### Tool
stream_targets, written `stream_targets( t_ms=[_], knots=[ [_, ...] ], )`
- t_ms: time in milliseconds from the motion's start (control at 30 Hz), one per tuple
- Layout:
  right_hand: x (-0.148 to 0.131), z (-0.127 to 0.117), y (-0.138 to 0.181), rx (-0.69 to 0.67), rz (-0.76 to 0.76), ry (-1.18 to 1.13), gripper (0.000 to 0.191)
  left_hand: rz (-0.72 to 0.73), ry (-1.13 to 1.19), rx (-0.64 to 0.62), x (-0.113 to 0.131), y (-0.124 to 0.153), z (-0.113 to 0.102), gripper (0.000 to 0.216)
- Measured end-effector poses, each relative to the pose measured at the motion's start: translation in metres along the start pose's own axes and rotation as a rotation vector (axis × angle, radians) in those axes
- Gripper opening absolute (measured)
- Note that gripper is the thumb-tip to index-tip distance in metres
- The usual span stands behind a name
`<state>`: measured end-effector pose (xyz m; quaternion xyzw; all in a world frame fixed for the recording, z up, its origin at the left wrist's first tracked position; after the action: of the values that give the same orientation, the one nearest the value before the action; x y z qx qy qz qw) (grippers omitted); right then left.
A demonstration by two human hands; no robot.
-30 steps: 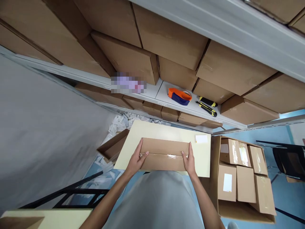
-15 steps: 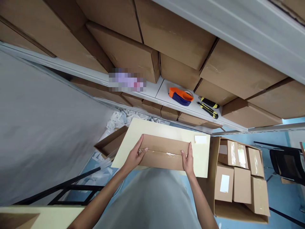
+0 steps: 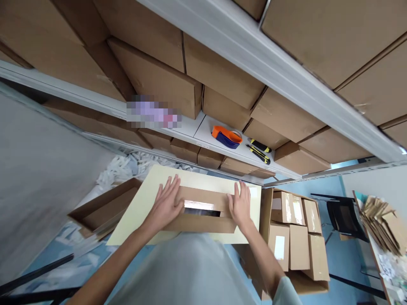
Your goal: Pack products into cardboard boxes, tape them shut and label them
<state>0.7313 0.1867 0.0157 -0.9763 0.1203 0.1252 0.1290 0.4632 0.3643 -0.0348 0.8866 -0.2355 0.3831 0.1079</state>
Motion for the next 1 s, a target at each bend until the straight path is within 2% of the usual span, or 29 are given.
stream_targets(
  t_ms=[100, 200, 267, 367, 567, 633, 700, 800, 867, 933, 1000],
  knots=[
    [-0.011, -0.047, -0.113, 0.099, -0.193, -0.062, 0.065, 0.176, 0.049, 0.039, 0.083, -0.058, -0.012, 0.076],
    [-0.019, -0.054, -0.217, 0.009, -0.213, 0.002, 0.065, 0.241, 0.082, 0.081, 0.150, -0.109, -0.024, 0.078],
    [-0.019, -0.043, -0.259, -0.124, -0.114, 0.063, 0.060, 0.239, 0.105, 0.099, 0.173, -0.125, -0.029, 0.078],
    [-0.017, -0.028, -0.282, -0.250, -0.012, 0.106, 0.058, 0.199, 0.143, 0.116, 0.174, -0.120, -0.025, 0.076],
    [-0.017, -0.039, -0.279, -0.289, -0.006, 0.135, 0.056, 0.070, 0.226, 0.084, 0.143, -0.086, -0.001, 0.073],
    [-0.020, -0.045, -0.272, -0.267, 0.002, 0.087, 0.054, 0.038, 0.258, 0.066, 0.139, -0.076, -0.001, 0.069],
    [-0.031, -0.048, -0.254, -0.204, -0.025, -0.093, 0.050, 0.019, 0.312, 0.085, 0.137, -0.060, -0.010, 0.062],
    [-0.063, -0.045, -0.197, -0.105, -0.112, -0.592, 0.046, 0.004, 0.445, 0.167, 0.133, -0.024, -0.036, 0.045],
    [-0.089, -0.041, -0.146, -0.063, -0.113, -0.912, 0.054, 0.000, 0.521, 0.219, 0.129, 0.005, -0.054, 0.033],
    [-0.115, -0.035, -0.098, -0.043, -0.037, -1.101, 0.060, -0.003, 0.550, 0.266, 0.125, 0.034, -0.070, 0.023],
    [-0.137, -0.029, -0.061, -0.035, 0.050, -1.193, 0.067, -0.013, 0.538, 0.293, 0.119, 0.059, -0.081, 0.017]
  ],
)
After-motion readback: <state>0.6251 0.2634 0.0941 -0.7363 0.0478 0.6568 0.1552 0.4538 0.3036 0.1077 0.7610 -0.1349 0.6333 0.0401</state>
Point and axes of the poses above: each hand's wrist, its own y-axis away from the middle knuckle, its own z-axis out of the palm, x = y × z, the point moved 6 cm from there along -y, towards the middle knuckle, and after that the axes turned 12 degrees about -z, right-handed, at the moved point
